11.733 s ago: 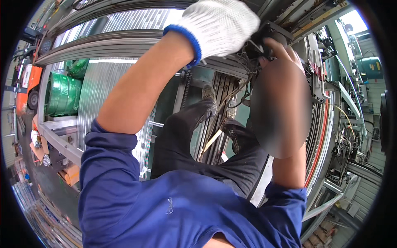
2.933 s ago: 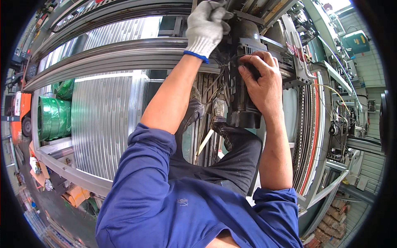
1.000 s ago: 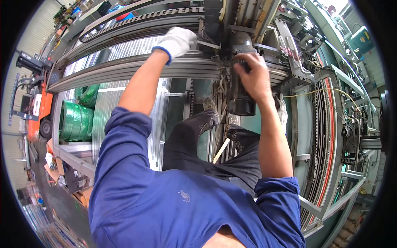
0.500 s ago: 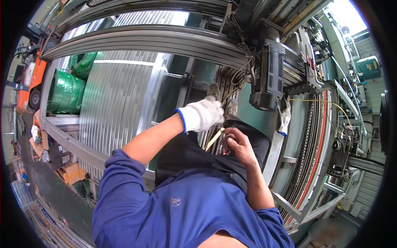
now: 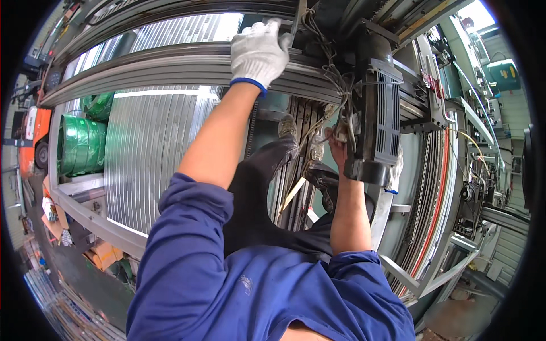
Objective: Adjusting or repairing parts of an industrial machine using a hex key.
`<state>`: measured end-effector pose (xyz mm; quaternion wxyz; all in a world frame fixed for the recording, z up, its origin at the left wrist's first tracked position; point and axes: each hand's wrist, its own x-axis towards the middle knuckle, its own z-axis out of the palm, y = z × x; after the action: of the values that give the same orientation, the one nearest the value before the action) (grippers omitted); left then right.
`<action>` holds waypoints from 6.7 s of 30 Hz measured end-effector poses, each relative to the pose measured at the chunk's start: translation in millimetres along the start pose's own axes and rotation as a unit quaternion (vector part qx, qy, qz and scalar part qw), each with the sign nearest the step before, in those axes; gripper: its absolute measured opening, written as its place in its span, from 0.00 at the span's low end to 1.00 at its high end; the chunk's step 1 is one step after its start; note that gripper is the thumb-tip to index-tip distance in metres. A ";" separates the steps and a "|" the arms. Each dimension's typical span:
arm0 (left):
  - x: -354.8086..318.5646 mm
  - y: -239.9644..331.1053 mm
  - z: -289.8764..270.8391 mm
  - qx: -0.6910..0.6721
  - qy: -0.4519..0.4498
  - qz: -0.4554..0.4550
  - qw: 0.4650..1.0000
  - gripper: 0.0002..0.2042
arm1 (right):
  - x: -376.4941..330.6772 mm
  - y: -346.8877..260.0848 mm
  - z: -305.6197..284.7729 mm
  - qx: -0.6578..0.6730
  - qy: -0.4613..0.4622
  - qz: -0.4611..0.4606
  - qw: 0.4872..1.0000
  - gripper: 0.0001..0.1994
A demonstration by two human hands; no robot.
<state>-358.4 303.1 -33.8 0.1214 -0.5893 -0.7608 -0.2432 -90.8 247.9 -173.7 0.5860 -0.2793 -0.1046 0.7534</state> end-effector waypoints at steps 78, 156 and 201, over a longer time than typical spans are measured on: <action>46.5 114.2 13.1 0.008 -0.308 0.132 0.942 0.13 | -16.6 83.1 73.3 0.395 -0.183 0.023 0.900 0.23; -8.1 50.1 26.6 -0.052 -0.017 0.126 0.990 0.19 | 9.9 35.7 40.3 0.460 -0.309 -0.102 0.826 0.16; -17.1 49.3 -3.7 0.038 -0.035 0.042 0.998 0.15 | 32.6 33.8 57.6 -0.117 -0.250 -0.069 0.959 0.13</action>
<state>-306.9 296.1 -27.6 0.1273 -0.6238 -0.7477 -0.1886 -155.1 278.5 -152.5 0.5550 -0.1404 -0.3543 0.7394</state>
